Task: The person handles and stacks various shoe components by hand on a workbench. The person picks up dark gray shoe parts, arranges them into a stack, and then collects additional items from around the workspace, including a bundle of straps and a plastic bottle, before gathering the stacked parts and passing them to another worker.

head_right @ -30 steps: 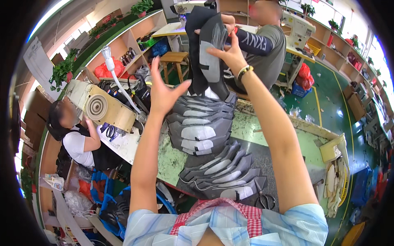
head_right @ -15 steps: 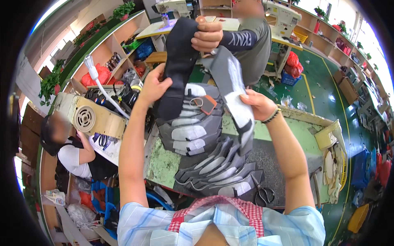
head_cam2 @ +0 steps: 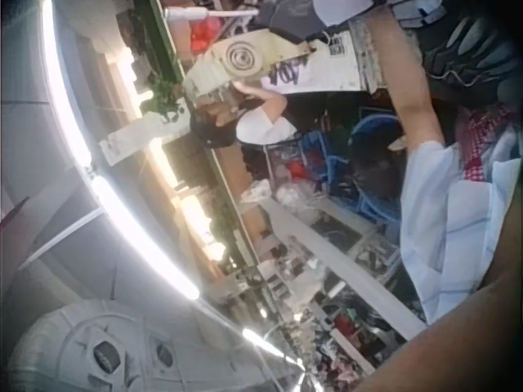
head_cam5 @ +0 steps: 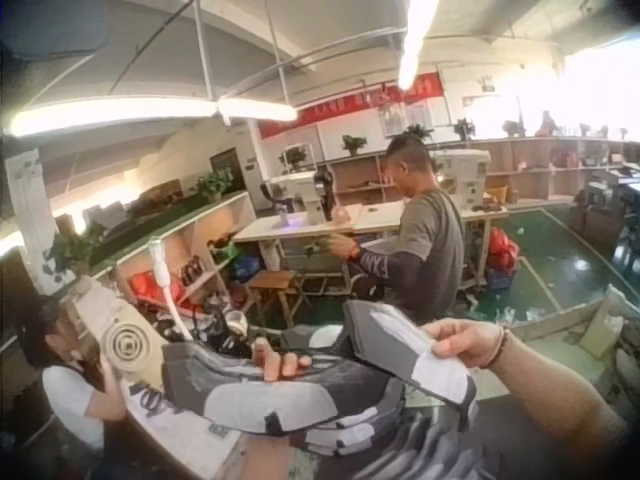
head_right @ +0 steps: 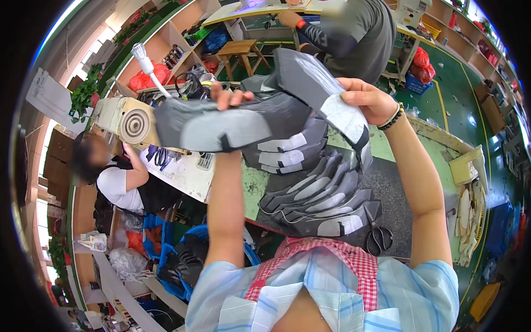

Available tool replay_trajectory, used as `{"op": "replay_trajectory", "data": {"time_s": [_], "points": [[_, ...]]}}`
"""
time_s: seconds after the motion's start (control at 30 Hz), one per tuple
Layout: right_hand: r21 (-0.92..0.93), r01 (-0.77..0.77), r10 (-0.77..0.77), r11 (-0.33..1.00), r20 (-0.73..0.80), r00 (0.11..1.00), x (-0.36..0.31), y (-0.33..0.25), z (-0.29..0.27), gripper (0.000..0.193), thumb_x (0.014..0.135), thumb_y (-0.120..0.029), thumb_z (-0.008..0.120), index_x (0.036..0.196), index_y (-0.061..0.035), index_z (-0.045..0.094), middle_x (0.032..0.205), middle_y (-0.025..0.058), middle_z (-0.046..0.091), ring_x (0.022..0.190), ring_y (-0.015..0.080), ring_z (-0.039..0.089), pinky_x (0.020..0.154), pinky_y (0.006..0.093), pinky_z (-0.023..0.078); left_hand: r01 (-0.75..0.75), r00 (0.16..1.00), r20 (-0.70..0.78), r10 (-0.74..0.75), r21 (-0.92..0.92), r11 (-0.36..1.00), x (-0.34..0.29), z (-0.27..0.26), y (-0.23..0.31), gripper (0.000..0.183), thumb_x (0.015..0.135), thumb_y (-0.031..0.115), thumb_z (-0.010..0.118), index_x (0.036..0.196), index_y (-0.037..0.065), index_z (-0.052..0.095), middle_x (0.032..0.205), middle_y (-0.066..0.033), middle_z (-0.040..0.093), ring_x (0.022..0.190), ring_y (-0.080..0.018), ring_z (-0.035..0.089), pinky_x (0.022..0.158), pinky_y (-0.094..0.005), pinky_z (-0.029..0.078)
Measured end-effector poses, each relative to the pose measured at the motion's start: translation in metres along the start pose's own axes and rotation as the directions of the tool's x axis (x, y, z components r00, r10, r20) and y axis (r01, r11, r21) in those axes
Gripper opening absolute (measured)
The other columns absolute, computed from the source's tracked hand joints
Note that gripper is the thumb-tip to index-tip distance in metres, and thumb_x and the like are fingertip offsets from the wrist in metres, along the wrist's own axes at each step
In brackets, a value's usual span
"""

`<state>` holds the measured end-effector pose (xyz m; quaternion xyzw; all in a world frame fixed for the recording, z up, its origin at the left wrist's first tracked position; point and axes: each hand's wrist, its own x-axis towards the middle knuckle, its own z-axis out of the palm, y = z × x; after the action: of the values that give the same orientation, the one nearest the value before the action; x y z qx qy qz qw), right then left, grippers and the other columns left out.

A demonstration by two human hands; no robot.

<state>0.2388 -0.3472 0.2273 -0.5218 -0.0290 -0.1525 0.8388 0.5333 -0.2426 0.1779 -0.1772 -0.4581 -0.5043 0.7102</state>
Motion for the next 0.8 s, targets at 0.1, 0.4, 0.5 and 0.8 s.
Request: {"op": "replay_trajectory", "data": {"time_s": [0.1,0.4,0.5,0.8], "points": [[-0.092,-0.054,0.066,0.994,0.137,0.988,0.039,-0.001,0.024,0.047,0.086,-0.012,0.059,0.128,0.004,0.045,0.116,0.0104,0.061,0.103,0.014,0.06,0.091,0.0279,0.047,-0.05,0.998,-0.036,0.045,-0.164,0.985,-0.027,-0.011,-0.022,0.046,0.095,0.029,0.043,0.136,0.01,0.039,0.094,-0.0027,0.06,0.104,-0.0224,0.052,0.103,-0.045,0.034],[-0.83,-0.217,0.245,0.513,-0.1,0.964,0.154,0.007,0.025,0.047,0.083,-0.031,0.068,0.115,0.0006,0.057,0.109,0.0065,0.06,0.094,0.0105,0.054,0.081,0.0263,0.043,0.102,0.919,-0.383,-0.093,0.004,0.995,-0.021,-0.058,-0.006,0.034,0.094,0.025,0.045,0.123,0.008,0.048,0.103,-0.0061,0.06,0.106,-0.0225,0.055,0.093,-0.038,0.043],[-0.96,-0.211,0.25,0.185,-0.162,0.955,0.184,0.047,0.004,0.047,0.08,-0.034,0.07,0.112,-0.0015,0.059,0.105,0.0075,0.061,0.095,0.0146,0.056,0.083,0.0278,0.044,0.279,0.378,-0.913,0.151,0.268,0.922,-0.076,-0.083,0.038,0.031,0.093,0.024,0.046,0.119,0.008,0.051,0.106,-0.0073,0.061,0.106,-0.0226,0.056,0.09,-0.0357,0.046],[-0.86,-0.271,0.098,0.432,-0.254,0.962,0.163,0.1,-0.066,0.039,0.08,-0.021,0.071,0.109,-0.0016,0.054,0.099,0.0043,0.063,0.091,0.0083,0.056,0.078,0.0255,0.046,0.104,0.2,-0.979,0.031,0.053,0.993,-0.119,-0.056,0.075,0.067,0.088,0.043,0.055,0.133,0.002,0.025,0.133,-0.019,0.03,0.118,-0.0454,0.04,0.095,-0.0612,0.039]]}}
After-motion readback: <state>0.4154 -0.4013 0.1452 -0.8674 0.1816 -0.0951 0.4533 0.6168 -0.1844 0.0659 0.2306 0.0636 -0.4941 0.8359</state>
